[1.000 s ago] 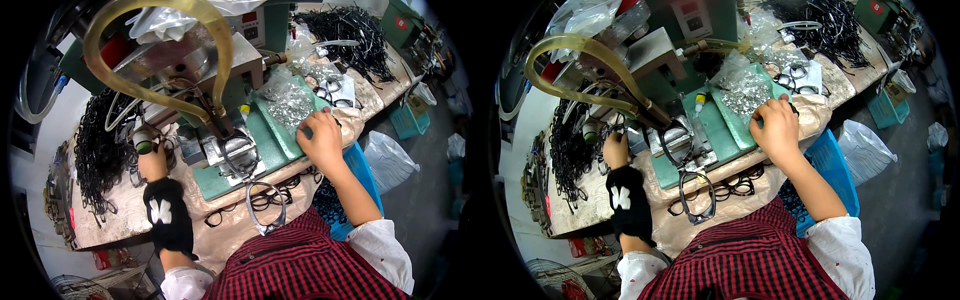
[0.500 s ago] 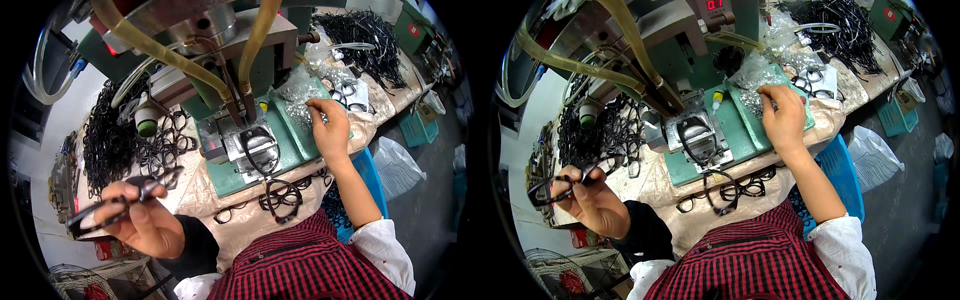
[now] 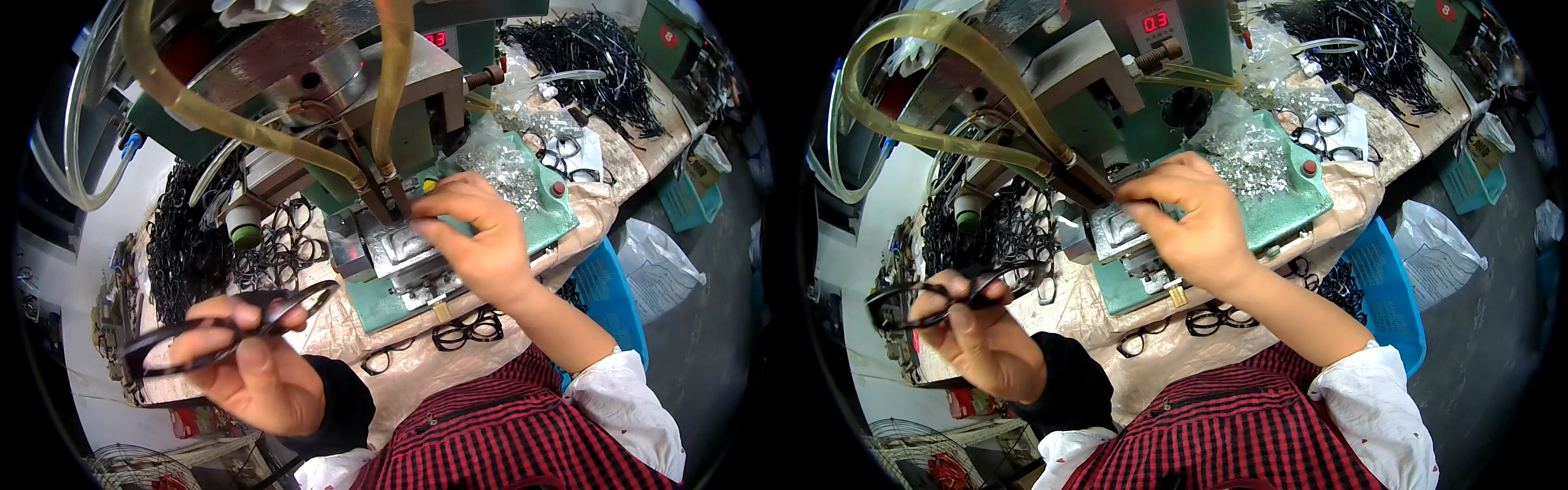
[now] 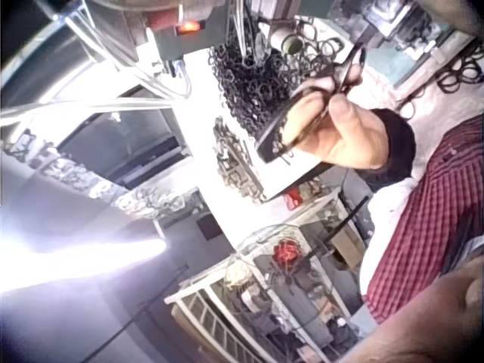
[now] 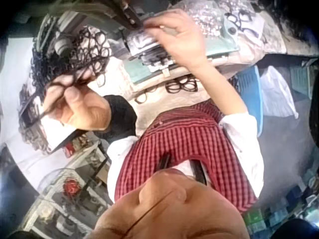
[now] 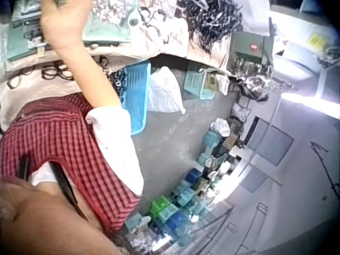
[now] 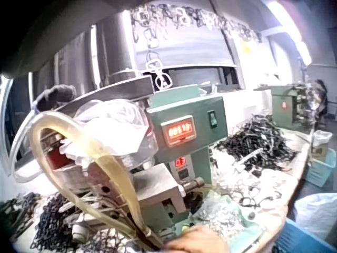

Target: The person repeatedly picks up black eyeglass frames, places them into a press machine, and activates the machine to attach nose pads. The finished frames are placed on the table. The process is repeated continuously throughout the clip.

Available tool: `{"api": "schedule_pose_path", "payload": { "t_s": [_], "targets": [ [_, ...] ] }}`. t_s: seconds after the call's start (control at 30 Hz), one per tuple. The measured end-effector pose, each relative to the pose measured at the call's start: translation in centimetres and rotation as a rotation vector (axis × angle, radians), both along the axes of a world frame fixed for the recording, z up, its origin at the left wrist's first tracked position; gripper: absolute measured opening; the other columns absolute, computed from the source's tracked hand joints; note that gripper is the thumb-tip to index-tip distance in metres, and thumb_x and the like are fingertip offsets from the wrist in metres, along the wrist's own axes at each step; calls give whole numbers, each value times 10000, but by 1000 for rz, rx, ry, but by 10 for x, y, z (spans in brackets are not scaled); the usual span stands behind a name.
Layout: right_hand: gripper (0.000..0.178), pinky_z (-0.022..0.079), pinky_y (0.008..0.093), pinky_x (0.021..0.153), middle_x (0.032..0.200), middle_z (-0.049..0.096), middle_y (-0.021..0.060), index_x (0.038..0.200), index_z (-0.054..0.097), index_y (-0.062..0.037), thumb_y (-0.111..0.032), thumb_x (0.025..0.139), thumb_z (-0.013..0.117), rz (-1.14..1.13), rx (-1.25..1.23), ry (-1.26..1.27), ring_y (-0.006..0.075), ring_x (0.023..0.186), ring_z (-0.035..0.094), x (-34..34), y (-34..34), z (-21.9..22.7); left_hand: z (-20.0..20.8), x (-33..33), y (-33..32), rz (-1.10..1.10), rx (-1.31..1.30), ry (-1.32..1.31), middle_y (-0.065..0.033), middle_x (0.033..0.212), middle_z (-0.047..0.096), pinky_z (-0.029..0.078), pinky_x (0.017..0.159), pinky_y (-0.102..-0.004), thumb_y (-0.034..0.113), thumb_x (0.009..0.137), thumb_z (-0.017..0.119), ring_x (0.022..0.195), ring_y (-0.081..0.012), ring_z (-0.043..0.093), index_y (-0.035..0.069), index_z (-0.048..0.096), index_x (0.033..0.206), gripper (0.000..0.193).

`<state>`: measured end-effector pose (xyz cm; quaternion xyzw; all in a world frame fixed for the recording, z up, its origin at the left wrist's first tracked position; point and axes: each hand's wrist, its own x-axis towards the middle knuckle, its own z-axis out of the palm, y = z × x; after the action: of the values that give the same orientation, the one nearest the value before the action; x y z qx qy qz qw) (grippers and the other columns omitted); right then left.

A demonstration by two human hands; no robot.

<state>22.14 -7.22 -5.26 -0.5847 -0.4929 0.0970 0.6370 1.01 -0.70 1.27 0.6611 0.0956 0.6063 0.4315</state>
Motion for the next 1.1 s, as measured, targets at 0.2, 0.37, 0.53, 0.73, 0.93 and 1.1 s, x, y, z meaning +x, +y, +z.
{"api": "schedule_pose_path", "payload": {
  "t_s": [0.2, 0.37, 0.53, 0.73, 0.93, 1.1],
  "targets": [
    [523, 491, 314, 858, 1088, 617, 107, 1285, 580, -1, 2, 784, 732, 19, 157, 370, 204, 915, 635, -21, 8, -7, -2, 33, 27, 82, 31, -140, -84, 1136, 622, 602, 744, -338, 22, 993, 581, 957, -172, 640, 67, 559, 1210, 223],
    [584, 498, 286, 879, 1194, 613, 102, 1319, 526, 30, 38, 771, 726, 21, 74, 217, 143, 944, 638, -18, 6, 5, -3, 31, 32, 145, 41, -113, -90, 1080, 637, 592, 732, -339, 28, 995, 579, 894, -190, 660, 66, 567, 1228, 236],
    [622, 459, 281, 959, 1165, 614, 68, 1416, 459, 23, 54, 828, 657, 278, -140, 768, 134, 1103, 571, -16, -18, 45, 1, 25, 27, 53, 43, -68, -93, 1110, 597, 567, 698, -351, 17, 983, 575, 979, -204, 608, 74, 560, 1218, 243],
    [523, 448, 333, 1020, 1282, 619, 97, 1383, 526, -12, -18, 874, 649, 266, -119, 434, 196, 1157, 582, -7, -32, 39, -49, 20, 8, -129, 478, 218, -178, 980, 675, 642, 752, -468, 43, 907, 670, 846, -330, 717, 34, 584, 1018, 141],
    [371, 492, 324, 921, 1125, 690, 97, 1246, 629, -29, -61, 879, 665, -480, -51, 32, 177, 1059, 632, 79, -45, -40, -42, 47, 1, -89, 988, 472, -144, 1020, 683, 635, 730, -428, -78, 691, 778, 855, -342, 721, -8, 660, 891, 243],
    [119, 476, 400, 853, 878, 624, 84, 855, 735, -94, -84, 737, 751, -446, -357, -503, 306, 926, 585, 67, -59, -62, -48, 47, 4, -20, 996, 486, -131, 1009, 675, 630, 697, -403, -77, 662, 770, 831, -315, 717, 19, 657, 885, 267]
  ]
}}
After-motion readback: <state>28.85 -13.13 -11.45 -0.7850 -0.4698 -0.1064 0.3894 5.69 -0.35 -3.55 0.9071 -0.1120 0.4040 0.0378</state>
